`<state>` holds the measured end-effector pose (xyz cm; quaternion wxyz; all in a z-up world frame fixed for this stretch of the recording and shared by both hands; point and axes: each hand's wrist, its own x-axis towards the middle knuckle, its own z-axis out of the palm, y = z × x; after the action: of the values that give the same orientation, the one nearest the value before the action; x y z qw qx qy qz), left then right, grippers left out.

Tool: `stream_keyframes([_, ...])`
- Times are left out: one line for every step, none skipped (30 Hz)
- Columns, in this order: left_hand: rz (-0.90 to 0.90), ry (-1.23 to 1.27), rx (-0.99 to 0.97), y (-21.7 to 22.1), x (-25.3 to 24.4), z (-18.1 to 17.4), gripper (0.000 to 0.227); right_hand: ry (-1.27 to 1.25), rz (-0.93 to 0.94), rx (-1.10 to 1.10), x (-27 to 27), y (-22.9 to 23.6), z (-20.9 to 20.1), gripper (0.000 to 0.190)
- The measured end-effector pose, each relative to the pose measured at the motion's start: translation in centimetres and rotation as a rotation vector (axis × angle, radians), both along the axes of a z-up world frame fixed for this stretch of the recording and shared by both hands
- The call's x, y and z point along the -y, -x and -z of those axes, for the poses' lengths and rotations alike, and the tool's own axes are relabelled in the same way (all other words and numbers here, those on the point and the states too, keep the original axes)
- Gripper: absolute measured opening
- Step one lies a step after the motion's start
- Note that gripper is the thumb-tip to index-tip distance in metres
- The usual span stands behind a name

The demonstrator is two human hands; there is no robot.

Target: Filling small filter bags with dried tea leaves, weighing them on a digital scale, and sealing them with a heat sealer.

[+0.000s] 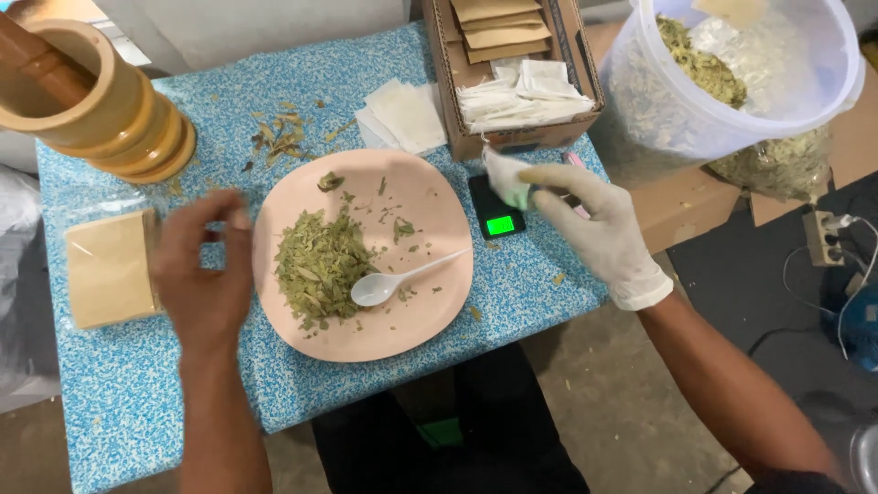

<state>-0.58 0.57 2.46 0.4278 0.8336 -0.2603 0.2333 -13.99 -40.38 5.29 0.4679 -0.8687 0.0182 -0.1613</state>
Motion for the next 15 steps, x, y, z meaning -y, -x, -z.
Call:
stream_keyframes([-0.010,0.003,0.004,0.5,1.2,-0.5,0.017,0.003,-0.010,0.004,-1.1,-0.3,-0.9,0.026])
stream_keyframes([0.105,0.064,-0.146,1.0,2.3,-1.1,0.026,-0.087,0.074,0.028,-2.2,-0.6,-1.8,0.026])
stream_keyframes([0.215,0.124,-0.298,1.6,3.3,-1.6,0.035,-0.179,0.153,0.048,-3.5,-0.9,-2.7,0.030])
stream_keyframes([0.201,0.126,-0.296,2.5,4.7,-2.0,0.035,-0.179,0.138,0.048,-3.7,-1.0,-2.3,0.030])
stream_keyframes([0.274,0.099,-0.422,3.3,6.0,-2.6,0.037,-0.223,0.119,0.056,-3.9,-1.3,-1.8,0.028])
stream_keyframes([0.347,0.072,-0.549,4.0,7.3,-3.1,0.041,-0.267,0.100,0.063,-4.2,-1.6,-1.4,0.027])
stream_keyframes([0.323,0.076,-0.541,4.7,8.1,-2.8,0.041,-0.270,0.075,0.067,-4.8,-1.9,-1.2,0.027])
stream_keyframes([0.381,0.125,-0.506,5.3,8.9,-2.5,0.043,-0.311,0.032,0.064,-5.5,-2.2,-0.9,0.040])
stream_keyframes([0.445,0.170,-0.472,5.9,9.9,-2.2,0.046,-0.353,-0.004,0.060,-6.1,-2.2,-0.5,0.054])
stream_keyframes([0.427,0.169,-0.465,6.4,10.1,-3.1,0.046,-0.357,-0.022,0.063,-7.6,-2.2,-1.3,0.054])
stream_keyframes([0.437,0.204,-0.475,7.0,10.3,-3.9,0.057,-0.422,-0.040,0.059,-9.0,-2.1,-2.1,0.054])
stream_keyframes([0.446,0.240,-0.484,7.5,10.7,-4.8,0.070,-0.486,-0.059,0.054,-10.3,-2.0,-2.9,0.054])
stream_keyframes([0.436,0.238,-0.481,7.6,10.7,-5.1,0.070,-0.490,-0.069,0.054,-10.8,-2.1,-2.8,0.054])
stream_keyframes([0.384,0.225,-0.552,7.7,10.8,-5.4,0.079,-0.440,-0.050,0.029,-11.1,-2.2,-2.7,0.048])
stream_keyframes([0.336,0.211,-0.628,7.9,10.9,-5.7,0.089,-0.391,-0.024,0.000,-11.4,-2.1,-2.5,0.041])
